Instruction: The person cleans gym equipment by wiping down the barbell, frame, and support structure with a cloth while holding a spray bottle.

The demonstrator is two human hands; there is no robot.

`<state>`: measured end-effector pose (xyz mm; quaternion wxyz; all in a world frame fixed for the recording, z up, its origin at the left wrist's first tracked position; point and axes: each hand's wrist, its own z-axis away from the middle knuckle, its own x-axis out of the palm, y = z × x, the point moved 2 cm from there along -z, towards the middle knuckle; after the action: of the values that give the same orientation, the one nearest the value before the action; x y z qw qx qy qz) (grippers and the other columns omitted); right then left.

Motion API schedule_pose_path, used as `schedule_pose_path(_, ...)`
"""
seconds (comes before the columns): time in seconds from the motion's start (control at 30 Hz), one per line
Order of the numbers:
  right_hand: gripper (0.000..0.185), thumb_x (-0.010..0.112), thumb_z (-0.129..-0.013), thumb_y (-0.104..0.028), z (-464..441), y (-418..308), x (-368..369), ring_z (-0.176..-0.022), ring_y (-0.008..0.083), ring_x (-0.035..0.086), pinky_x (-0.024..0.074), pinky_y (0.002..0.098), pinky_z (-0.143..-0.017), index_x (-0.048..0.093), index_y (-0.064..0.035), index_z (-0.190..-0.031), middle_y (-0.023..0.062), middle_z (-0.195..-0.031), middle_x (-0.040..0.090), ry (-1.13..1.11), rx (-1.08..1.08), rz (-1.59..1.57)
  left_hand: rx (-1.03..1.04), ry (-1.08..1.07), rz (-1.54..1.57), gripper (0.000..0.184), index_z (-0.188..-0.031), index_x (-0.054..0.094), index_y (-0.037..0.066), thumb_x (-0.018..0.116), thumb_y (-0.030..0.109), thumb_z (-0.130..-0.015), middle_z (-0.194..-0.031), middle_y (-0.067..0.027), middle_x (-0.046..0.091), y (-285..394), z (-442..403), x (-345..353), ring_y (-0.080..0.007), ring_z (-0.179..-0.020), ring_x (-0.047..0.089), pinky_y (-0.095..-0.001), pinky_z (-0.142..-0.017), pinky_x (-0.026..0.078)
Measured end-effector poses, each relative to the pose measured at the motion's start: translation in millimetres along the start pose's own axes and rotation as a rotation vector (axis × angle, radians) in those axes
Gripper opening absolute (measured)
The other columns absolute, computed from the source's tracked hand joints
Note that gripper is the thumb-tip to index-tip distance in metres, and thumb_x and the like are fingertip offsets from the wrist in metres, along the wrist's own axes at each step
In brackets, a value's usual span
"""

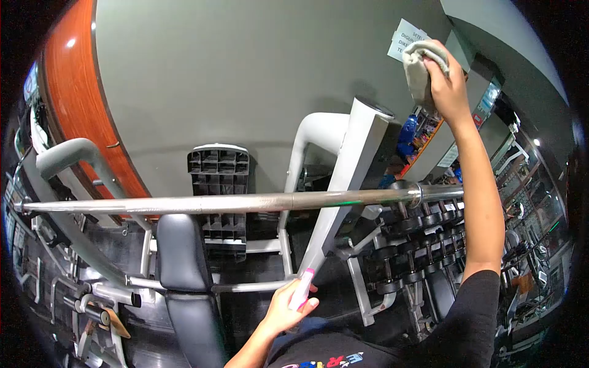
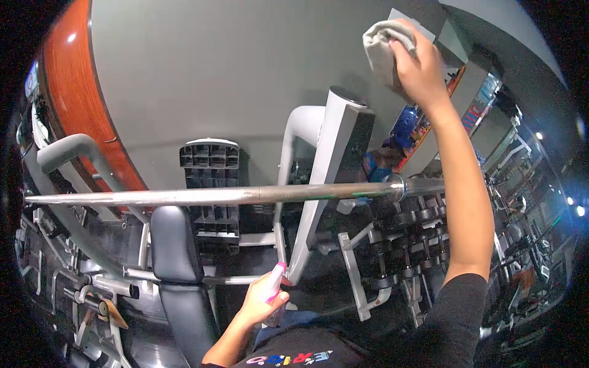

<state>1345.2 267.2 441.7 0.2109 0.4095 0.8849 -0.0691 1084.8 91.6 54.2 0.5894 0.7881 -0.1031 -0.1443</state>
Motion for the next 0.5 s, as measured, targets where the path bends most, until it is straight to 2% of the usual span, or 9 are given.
schedule_pose_path(0.07,0.025,0.054,-0.086,-0.007,4.6,-13.9,2.8,-0.092,0.0273,0.067,0.0488,0.0314,-0.082,0.061,-0.0031,-0.109,0.0144,-0.096,0.067,-0.118,-0.121,0.075,-0.078,-0.026,0.039,0.035,-0.102,0.064,0.005,0.074,0.031,-0.08,-0.091,-0.0107,0.066,-3.4,-9.9,2.3,-0.0247,-0.083,0.065,-0.0347,-0.075,0.05)
schedule_pose_path(0.1,0.025,0.054,-0.086,-0.007,5.3,-24.3,3.8,-0.092,0.0273,0.067,0.0488,0.0314,-0.082,0.061,-0.0031,-0.109,0.0144,-0.096,0.067,-0.123,-0.122,0.071,-0.082,-0.022,0.043,0.035,-0.102,0.064,0.005,0.074,0.031,-0.08,-0.091,-0.0107,0.066,-5.6,-13.4,4.5,-0.0247,-0.083,0.065,-0.0347,-0.075,0.05)
schedule_pose_path(0.17,0.026,0.057,-0.083,-0.007,7.3,-42.3,13.7,-0.09,0.0319,0.067,0.05,0.0336,-0.08,0.062,-0.0044,-0.108,0.0169,-0.097,0.067,-0.356,-0.199,0.226,-0.105,-0.021,0.053,0.034,-0.102,0.064,0.005,0.073,0.03,-0.08,-0.092,-0.0107,0.066,-12.5,-20.7,7.0,-0.0244,-0.083,0.065,-0.0349,-0.076,0.05)
schedule_pose_path(0.2,0.026,0.057,-0.083,-0.007,6.2,-46.2,18.8,-0.09,0.0319,0.067,0.05,0.0336,-0.08,0.062,-0.0044,-0.108,0.0169,-0.097,0.067,-0.355,-0.198,0.219,-0.11,-0.016,0.05,0.034,-0.102,0.064,0.005,0.073,0.03,-0.08,-0.092,-0.0107,0.066,-16.9,-24.9,7.9,-0.0244,-0.083,0.065,-0.0349,-0.076,0.05)
schedule_pose_path(0.3,0.028,0.06,-0.078,-0.008,-0.5,-51.3,30.6,-0.091,0.0339,0.066,0.0506,0.0367,-0.08,0.064,-0.0074,-0.106,0.0155,-0.098,0.068,-0.228,-0.324,0.227,-0.191,0.027,0.107,0.03,-0.101,0.064,0.005,0.072,0.026,-0.081,-0.093,-0.0101,0.067,-32.9,-33.9,9.9,-0.0222,-0.085,0.065,-0.0345,-0.077,0.05)
schedule_pose_path(0.37,0.036,0.062,-0.077,0.0,-21.3,-45.4,38.1,-0.097,0.0283,0.067,0.0503,0.0313,-0.086,0.064,-0.0065,-0.113,0.011,-0.106,0.068,0.086,-0.444,0.235,-0.128,0.052,0.031,0.043,-0.111,0.06,0.001,0.071,0.032,-0.084,-0.088,-0.0049,0.067,-39.2,-43.0,8.0,-0.0118,-0.08,0.064,-0.0292,-0.072,0.051)
schedule_pose_path(0.4,0.02,0.04,-0.099,-0.001,-42.9,-43.4,55.5,-0.079,0.0195,0.067,0.0557,0.0328,-0.074,0.058,-0.0038,-0.107,0.01,-0.087,0.064,0.131,-0.671,-0.105,-0.134,0.065,0.03,0.043,-0.111,0.06,0.001,0.071,0.032,-0.084,-0.088,-0.0049,0.067,-43.6,-45.1,9.8,-0.0118,-0.08,0.064,-0.0292,-0.072,0.051)
schedule_pose_path(0.43,0.031,0.048,-0.085,0.012,-32.9,-50.9,53.3,-0.099,0.02,0.062,0.0477,0.0308,-0.091,0.058,-0.0021,-0.11,0.0097,-0.106,0.061,0.144,-0.442,-0.076,-0.138,0.087,0.076,0.045,-0.117,0.058,0.001,0.07,0.03,-0.084,-0.09,-0.0055,0.066,-47.7,-47.1,9.2,-0.0125,-0.08,0.064,-0.0296,-0.072,0.052)
schedule_pose_path(0.5,0.031,0.063,-0.073,-0.009,-15.5,-15.7,57.7,-0.098,0.0312,0.064,0.0485,0.0401,-0.088,0.067,-0.011,-0.104,0.0095,-0.099,0.069,0.044,-0.168,-0.157,-0.149,0.112,0.119,0.049,-0.123,0.056,0.001,0.07,0.028,-0.085,-0.092,-0.0062,0.066,-51.4,-49.5,6.6,-0.0131,-0.081,0.064,-0.03,-0.072,0.053)
